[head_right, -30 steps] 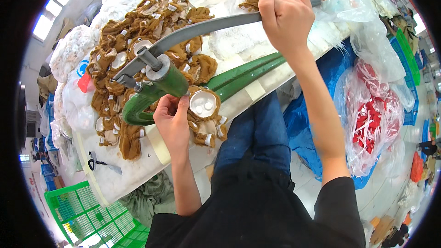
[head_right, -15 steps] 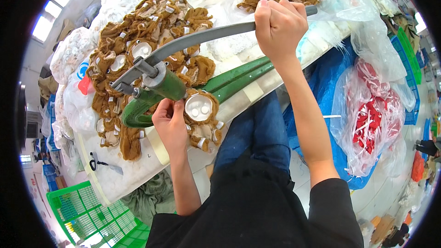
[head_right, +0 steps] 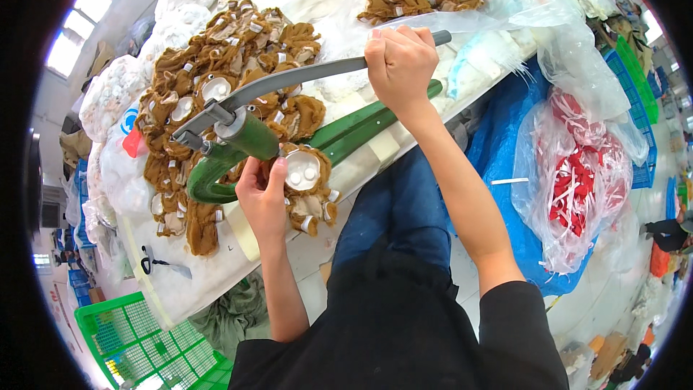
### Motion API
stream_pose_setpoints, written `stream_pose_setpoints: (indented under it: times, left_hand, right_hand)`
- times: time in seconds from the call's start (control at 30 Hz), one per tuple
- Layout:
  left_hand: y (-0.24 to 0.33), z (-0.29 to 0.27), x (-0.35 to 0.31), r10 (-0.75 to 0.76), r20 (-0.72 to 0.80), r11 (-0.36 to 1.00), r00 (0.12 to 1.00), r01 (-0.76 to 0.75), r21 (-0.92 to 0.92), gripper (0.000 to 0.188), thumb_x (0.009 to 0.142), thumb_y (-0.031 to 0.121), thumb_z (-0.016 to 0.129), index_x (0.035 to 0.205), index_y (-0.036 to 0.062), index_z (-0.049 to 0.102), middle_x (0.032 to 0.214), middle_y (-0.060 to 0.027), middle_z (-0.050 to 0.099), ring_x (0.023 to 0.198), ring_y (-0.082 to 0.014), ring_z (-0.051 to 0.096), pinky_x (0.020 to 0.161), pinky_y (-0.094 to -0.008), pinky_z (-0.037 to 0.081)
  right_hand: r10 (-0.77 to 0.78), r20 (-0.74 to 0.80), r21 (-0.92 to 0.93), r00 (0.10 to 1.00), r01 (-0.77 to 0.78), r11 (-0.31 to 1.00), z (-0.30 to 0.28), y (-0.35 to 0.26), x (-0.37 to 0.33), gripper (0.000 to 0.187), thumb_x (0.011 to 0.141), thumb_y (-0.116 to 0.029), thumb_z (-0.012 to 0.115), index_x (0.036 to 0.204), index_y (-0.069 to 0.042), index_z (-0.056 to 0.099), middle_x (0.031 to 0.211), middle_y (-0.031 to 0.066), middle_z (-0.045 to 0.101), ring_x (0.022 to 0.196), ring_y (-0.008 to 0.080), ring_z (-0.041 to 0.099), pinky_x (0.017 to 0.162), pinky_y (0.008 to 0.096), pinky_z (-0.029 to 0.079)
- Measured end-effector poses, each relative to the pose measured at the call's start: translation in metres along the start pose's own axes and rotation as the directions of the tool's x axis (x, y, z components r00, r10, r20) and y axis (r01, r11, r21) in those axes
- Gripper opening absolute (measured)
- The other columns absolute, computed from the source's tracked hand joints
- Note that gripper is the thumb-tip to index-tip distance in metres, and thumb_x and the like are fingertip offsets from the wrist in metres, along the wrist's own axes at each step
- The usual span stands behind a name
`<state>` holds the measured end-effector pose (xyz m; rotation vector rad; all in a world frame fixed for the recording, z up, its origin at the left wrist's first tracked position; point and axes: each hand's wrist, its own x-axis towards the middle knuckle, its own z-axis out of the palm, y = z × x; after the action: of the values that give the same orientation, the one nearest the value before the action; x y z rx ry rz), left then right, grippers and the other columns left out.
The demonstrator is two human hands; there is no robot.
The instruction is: The person repeatedly places small white circular objects into a green manual press tool and pulls the lever to compress them. The person handles the objects one at a time, positioning each under the press head before actuating the lever.
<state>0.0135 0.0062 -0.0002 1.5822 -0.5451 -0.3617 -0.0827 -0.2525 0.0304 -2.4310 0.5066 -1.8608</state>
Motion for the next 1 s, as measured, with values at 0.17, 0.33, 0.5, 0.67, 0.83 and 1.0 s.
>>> stream_pose_setpoints:
  times: [0.17, 0.33, 0.5, 0.67, 0.83, 1.0]
  left_hand:
    - [0.003, 0.007, 0.0, 0.002, -0.01, 1.0, 1.0, -0.002, -0.011, 0.018, 0.095, 0.012, 0.075, 0.094, -0.003, 0.065, 0.075, 0.0058, 0.052, 0.068, -0.0044, 0.04, 0.06, -0.0241, 0.031]
    - [0.003, 0.004, -0.001, 0.003, -0.024, 1.0, 1.0, -0.002, 0.027, 0.017, 0.095, 0.011, 0.074, 0.097, -0.0034, 0.066, 0.075, 0.0055, 0.053, 0.068, -0.0046, 0.041, 0.061, -0.024, 0.033]
    - [0.004, 0.006, -0.006, 0.011, -0.053, 0.999, 0.999, -0.009, 0.044, 0.017, 0.095, 0.011, 0.074, 0.101, -0.0029, 0.066, 0.078, 0.005, 0.056, 0.07, -0.005, 0.043, 0.062, -0.023, 0.035]
    - [0.004, 0.002, -0.016, 0.01, -0.027, 0.999, 1.0, -0.012, -0.045, 0.013, 0.097, 0.007, 0.07, 0.106, -0.0018, 0.066, 0.089, 0.0033, 0.059, 0.078, -0.0046, 0.049, 0.07, -0.0211, 0.04]
    - [0.005, 0.004, -0.026, 0.032, -0.05, 0.993, 0.998, -0.038, -0.111, 0.015, 0.099, 0.004, 0.067, 0.113, -0.0014, 0.064, 0.1, -0.0001, 0.062, 0.089, -0.0058, 0.054, 0.08, -0.0212, 0.044]
    - [0.002, -0.006, -0.031, -0.039, 0.023, 0.972, 0.999, 0.043, -0.231, 0.022, 0.099, 0.003, 0.066, 0.119, -0.0005, 0.057, 0.105, -0.005, 0.063, 0.095, -0.0096, 0.058, 0.086, -0.0238, 0.047]
  right_hand:
    - [-0.148, -0.068, -0.074, 0.987, 0.143, 0.987, -0.018, 0.004, 0.05, 0.042, 0.097, -0.017, 0.058, 0.055, -0.011, 0.054, 0.053, 0.0013, 0.048, 0.055, 0.0239, 0.048, 0.074, 0.0364, 0.038]
    - [-0.138, 0.148, 0.095, 0.979, 0.125, 0.988, -0.057, -0.027, 0.093, 0.03, 0.101, -0.018, 0.055, 0.08, -0.003, 0.069, 0.078, 0.0093, 0.064, 0.076, 0.0294, 0.059, 0.08, 0.0385, 0.042]
    - [-0.051, -0.019, 0.292, 0.999, 0.054, 0.955, -0.06, -0.074, 0.035, 0.018, 0.097, -0.013, 0.06, 0.093, -0.004, 0.075, 0.084, 0.0116, 0.068, 0.072, 0.0208, 0.066, 0.066, 0.0356, 0.052]
    - [0.454, 0.728, 0.211, 0.514, -0.798, 0.564, -0.051, -0.108, -0.054, 0.029, 0.105, -0.025, 0.057, 0.116, -0.001, 0.07, 0.081, 0.0081, 0.067, 0.068, 0.0153, 0.064, 0.063, 0.0294, 0.05]
    - [0.415, 0.873, 0.236, 0.255, -0.967, 0.097, -0.043, -0.124, -0.08, 0.028, 0.105, -0.025, 0.06, 0.12, -0.003, 0.068, 0.073, 0.0014, 0.064, 0.063, 0.007, 0.058, 0.059, 0.027, 0.048]
    - [0.41, 0.855, 0.304, 0.318, -0.947, 0.1, -0.042, -0.132, -0.079, 0.024, 0.099, -0.011, 0.067, 0.122, -0.003, 0.067, 0.085, 0.0004, 0.066, 0.074, 0.0049, 0.059, 0.066, 0.0235, 0.049]
